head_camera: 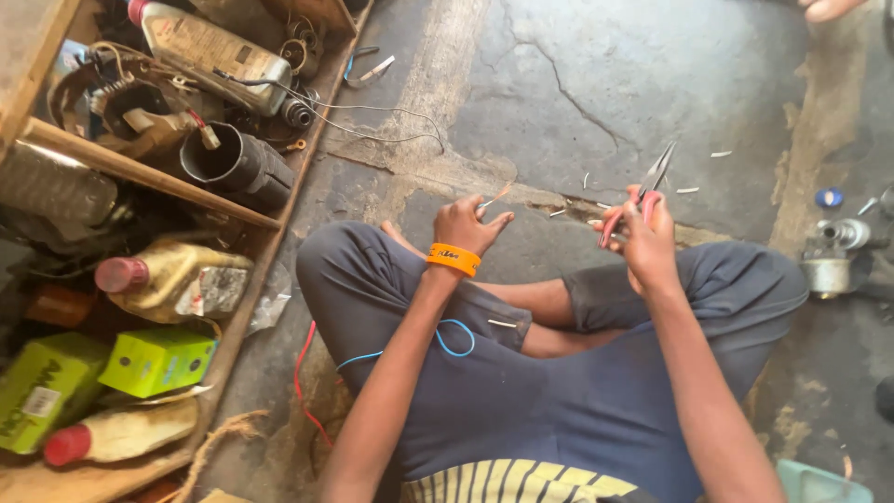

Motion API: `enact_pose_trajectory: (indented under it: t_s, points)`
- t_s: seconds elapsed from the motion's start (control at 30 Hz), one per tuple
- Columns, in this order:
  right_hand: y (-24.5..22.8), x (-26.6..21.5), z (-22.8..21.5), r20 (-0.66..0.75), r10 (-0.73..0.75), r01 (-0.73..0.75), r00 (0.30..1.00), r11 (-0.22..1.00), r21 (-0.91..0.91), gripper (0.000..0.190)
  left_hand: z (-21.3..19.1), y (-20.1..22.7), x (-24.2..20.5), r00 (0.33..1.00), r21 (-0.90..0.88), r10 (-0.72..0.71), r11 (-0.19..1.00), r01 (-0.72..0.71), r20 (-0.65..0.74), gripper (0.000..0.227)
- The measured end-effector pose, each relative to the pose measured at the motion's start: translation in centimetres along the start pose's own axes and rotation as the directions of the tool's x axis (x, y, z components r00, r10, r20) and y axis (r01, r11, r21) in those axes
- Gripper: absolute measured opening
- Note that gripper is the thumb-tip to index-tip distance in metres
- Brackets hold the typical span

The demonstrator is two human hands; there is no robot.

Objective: The person sits cross-legged on the floor and uses pliers to strip the insulation from several copper wires. They repeatedly grip the wire ends, pull off the insulation, and set the stripped wires aside.

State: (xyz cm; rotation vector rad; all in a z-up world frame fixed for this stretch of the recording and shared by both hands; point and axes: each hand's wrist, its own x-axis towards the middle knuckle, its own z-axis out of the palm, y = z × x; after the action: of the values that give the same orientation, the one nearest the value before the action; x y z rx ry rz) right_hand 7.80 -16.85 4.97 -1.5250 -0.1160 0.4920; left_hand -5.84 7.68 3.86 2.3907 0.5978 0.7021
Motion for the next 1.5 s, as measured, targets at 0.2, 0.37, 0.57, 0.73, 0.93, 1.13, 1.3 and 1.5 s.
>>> enact_pose_trajectory:
  t_s: [0.2,0.37,0.57,0.73,0.93,1.13,1.3,1.5]
  points:
    - [-2.0,-1.3,0.0,0.381,0.226,-0.23,0.897,0.973,-0.036,0.037,1.9,-0.6,0.0,0.927,-0.469,-0.204,0.816,0.338,0.314,0.019]
    - [-1.5,-2.4,2.6,0.443,0.035,0.093,0.896,0.96,-0.263,0.047,1.1,-0.6,0.3,0.918,-0.506,-0.177,0.789,0.348,0.355,0.021]
    - [-1.3,-3.5,2.9,0.538,-0.089,0.447,0.838,0.676,-0.586,0.051,1.8,-0.8,-0.2,0.88,-0.681,-0.169,0.574,0.454,0.443,0.027]
    - [-3.0,-4.2,4.4,0.584,-0.098,0.5,0.806,0.641,-0.582,0.051,1.8,-0.7,0.0,0.871,-0.738,-0.038,0.515,0.437,0.489,0.033]
    - [-4.0,-5.2,4.7,0.613,-0.097,0.551,0.784,0.561,-0.617,0.049,1.3,-0.1,-0.3,0.87,-0.628,-0.111,0.649,0.429,0.48,0.039]
    - [-2.1,-5.1,5.0,0.536,-0.051,0.436,0.843,0.65,-0.623,0.028,1.6,0.9,-0.4,0.933,-0.673,-0.174,0.652,0.349,0.315,0.032]
    - [-0.4,-3.3,5.1,0.459,0.124,0.008,0.88,0.962,-0.274,0.027,0.4,1.4,-0.4,0.931,-0.803,-0.233,0.473,0.362,0.282,0.026]
    - [-1.5,-2.0,3.0,0.281,0.235,-0.222,0.93,0.972,-0.079,0.021,-1.2,0.3,-0.5,0.648,-0.1,-0.157,0.935,0.341,0.745,0.031]
